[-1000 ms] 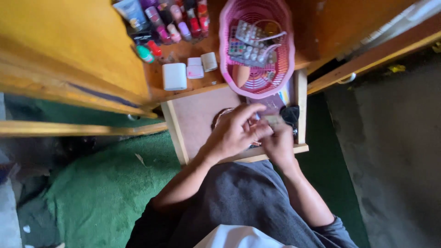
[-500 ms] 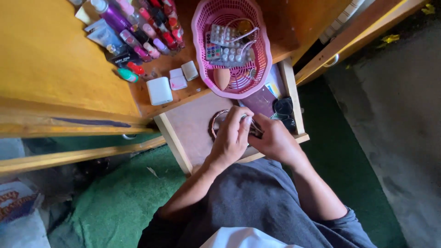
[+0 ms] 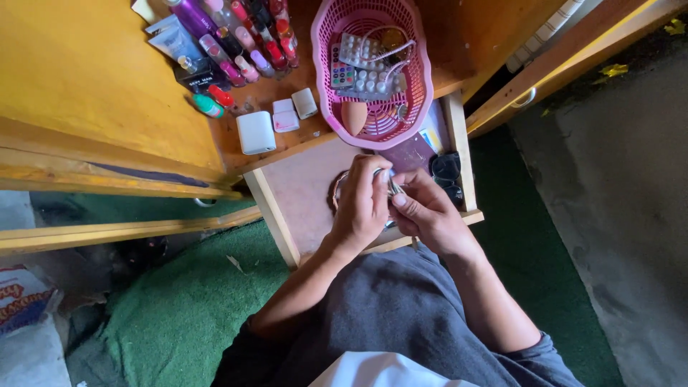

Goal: Tidying and organizing various personal items from a drawer and shelf into a basket.

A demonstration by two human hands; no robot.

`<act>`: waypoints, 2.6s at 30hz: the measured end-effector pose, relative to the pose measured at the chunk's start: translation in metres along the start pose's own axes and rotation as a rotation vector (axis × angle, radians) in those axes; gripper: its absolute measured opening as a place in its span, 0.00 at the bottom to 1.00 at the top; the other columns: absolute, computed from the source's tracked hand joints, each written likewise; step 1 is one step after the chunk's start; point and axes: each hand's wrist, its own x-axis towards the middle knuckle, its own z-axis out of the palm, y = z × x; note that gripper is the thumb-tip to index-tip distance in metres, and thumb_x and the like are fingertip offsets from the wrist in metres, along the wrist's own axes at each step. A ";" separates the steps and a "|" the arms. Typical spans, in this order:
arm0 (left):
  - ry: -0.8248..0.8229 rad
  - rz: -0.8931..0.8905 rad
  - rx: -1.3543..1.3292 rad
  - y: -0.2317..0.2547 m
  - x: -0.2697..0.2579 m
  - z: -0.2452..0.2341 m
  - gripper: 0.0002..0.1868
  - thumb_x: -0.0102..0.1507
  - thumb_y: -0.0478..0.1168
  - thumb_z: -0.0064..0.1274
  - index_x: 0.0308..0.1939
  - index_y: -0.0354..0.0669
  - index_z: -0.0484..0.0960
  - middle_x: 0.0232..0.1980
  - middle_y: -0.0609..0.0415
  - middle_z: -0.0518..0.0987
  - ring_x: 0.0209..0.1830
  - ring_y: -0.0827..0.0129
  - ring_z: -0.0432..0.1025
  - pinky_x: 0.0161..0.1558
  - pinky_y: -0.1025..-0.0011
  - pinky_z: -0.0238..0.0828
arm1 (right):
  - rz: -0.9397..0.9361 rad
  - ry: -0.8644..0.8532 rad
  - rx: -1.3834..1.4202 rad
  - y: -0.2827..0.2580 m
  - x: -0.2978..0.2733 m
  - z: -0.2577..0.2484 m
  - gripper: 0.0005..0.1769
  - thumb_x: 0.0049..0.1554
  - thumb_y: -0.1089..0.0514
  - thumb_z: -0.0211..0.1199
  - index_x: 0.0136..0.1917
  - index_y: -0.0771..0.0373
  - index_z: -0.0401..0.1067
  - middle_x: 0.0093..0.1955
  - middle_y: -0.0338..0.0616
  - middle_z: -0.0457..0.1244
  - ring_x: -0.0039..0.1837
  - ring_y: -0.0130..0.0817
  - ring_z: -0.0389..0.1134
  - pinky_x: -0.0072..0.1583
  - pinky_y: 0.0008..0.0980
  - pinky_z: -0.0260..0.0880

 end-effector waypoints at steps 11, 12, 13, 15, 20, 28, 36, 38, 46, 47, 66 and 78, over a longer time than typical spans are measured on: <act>-0.333 0.099 0.240 -0.066 0.088 0.020 0.08 0.64 0.27 0.50 0.43 0.41 0.82 0.43 0.50 0.75 0.50 0.51 0.72 0.49 0.54 0.71 | -0.157 0.273 -0.102 0.004 -0.017 -0.039 0.07 0.65 0.66 0.56 0.55 0.72 0.67 0.36 0.47 0.58 0.30 0.18 0.54 0.30 0.21 0.57; -0.422 0.080 0.371 -0.083 0.096 0.026 0.08 0.60 0.26 0.53 0.40 0.41 0.82 0.42 0.52 0.74 0.49 0.53 0.70 0.45 0.52 0.74 | -0.163 0.293 -0.129 0.002 -0.018 -0.040 0.07 0.64 0.66 0.57 0.54 0.72 0.68 0.35 0.47 0.58 0.29 0.18 0.55 0.30 0.20 0.58; -0.425 0.082 0.369 -0.093 0.097 0.030 0.08 0.60 0.26 0.53 0.40 0.41 0.82 0.42 0.52 0.74 0.49 0.53 0.70 0.45 0.52 0.74 | -0.165 0.297 -0.128 0.001 -0.019 -0.041 0.07 0.64 0.66 0.57 0.54 0.72 0.68 0.35 0.47 0.58 0.29 0.18 0.55 0.30 0.20 0.58; -0.612 0.095 0.580 -0.113 0.102 0.039 0.08 0.55 0.28 0.54 0.33 0.45 0.83 0.39 0.54 0.73 0.48 0.54 0.67 0.47 0.54 0.71 | -0.178 0.324 -0.145 -0.001 -0.020 -0.044 0.07 0.65 0.65 0.56 0.55 0.72 0.68 0.34 0.48 0.58 0.27 0.20 0.55 0.30 0.22 0.59; -0.774 0.117 0.597 -0.130 0.109 0.044 0.10 0.59 0.32 0.49 0.36 0.51 0.85 0.41 0.53 0.75 0.50 0.55 0.68 0.49 0.55 0.70 | -0.189 0.366 -0.126 -0.001 -0.025 -0.050 0.08 0.65 0.66 0.56 0.55 0.73 0.68 0.34 0.51 0.60 0.27 0.22 0.56 0.30 0.23 0.60; -0.495 0.005 0.223 -0.091 0.118 0.013 0.03 0.65 0.35 0.51 0.38 0.48 0.79 0.43 0.48 0.80 0.50 0.48 0.76 0.50 0.52 0.75 | -0.231 0.354 -0.070 -0.006 -0.016 -0.041 0.15 0.65 0.65 0.56 0.63 0.74 0.67 0.36 0.48 0.59 0.29 0.20 0.56 0.32 0.23 0.62; -0.419 0.020 0.362 -0.075 0.110 0.003 0.08 0.64 0.22 0.51 0.39 0.32 0.84 0.43 0.45 0.84 0.37 0.61 0.79 0.28 0.74 0.79 | -0.103 0.285 -0.055 -0.015 0.001 -0.023 0.12 0.67 0.58 0.54 0.41 0.62 0.64 0.37 0.42 0.57 0.34 0.28 0.54 0.38 0.26 0.57; -0.412 0.082 0.419 -0.081 0.110 0.009 0.06 0.63 0.24 0.54 0.33 0.33 0.82 0.36 0.47 0.82 0.31 0.65 0.74 0.24 0.72 0.72 | -0.081 0.273 -0.041 -0.013 0.001 -0.022 0.13 0.68 0.57 0.54 0.41 0.61 0.64 0.37 0.42 0.57 0.33 0.27 0.53 0.38 0.27 0.56; -0.531 0.021 0.801 -0.091 0.114 0.046 0.10 0.64 0.41 0.58 0.30 0.41 0.83 0.43 0.48 0.83 0.42 0.59 0.71 0.49 0.52 0.64 | -0.060 0.261 -0.065 -0.010 -0.007 -0.033 0.09 0.68 0.58 0.54 0.47 0.65 0.68 0.39 0.43 0.57 0.37 0.29 0.54 0.40 0.27 0.59; -0.550 0.010 0.808 -0.092 0.115 0.049 0.08 0.64 0.37 0.55 0.30 0.41 0.82 0.41 0.48 0.82 0.42 0.58 0.72 0.51 0.51 0.64 | -0.054 0.230 -0.103 -0.008 -0.008 -0.036 0.10 0.67 0.56 0.56 0.47 0.64 0.67 0.37 0.43 0.58 0.35 0.28 0.56 0.40 0.26 0.59; 0.161 -0.173 -0.195 0.004 0.042 -0.010 0.06 0.63 0.35 0.63 0.34 0.43 0.80 0.30 0.54 0.81 0.27 0.75 0.73 0.29 0.74 0.72 | -0.363 0.265 0.072 -0.010 0.037 0.011 0.08 0.66 0.62 0.58 0.48 0.69 0.65 0.29 0.46 0.54 0.32 0.30 0.55 0.37 0.30 0.60; -0.156 -0.452 -0.513 -0.004 -0.007 -0.046 0.05 0.62 0.35 0.63 0.36 0.38 0.82 0.29 0.52 0.79 0.30 0.77 0.71 0.32 0.73 0.74 | -0.531 0.333 -0.436 -0.021 0.053 0.031 0.09 0.63 0.65 0.66 0.49 0.72 0.68 0.28 0.50 0.61 0.30 0.31 0.62 0.37 0.27 0.64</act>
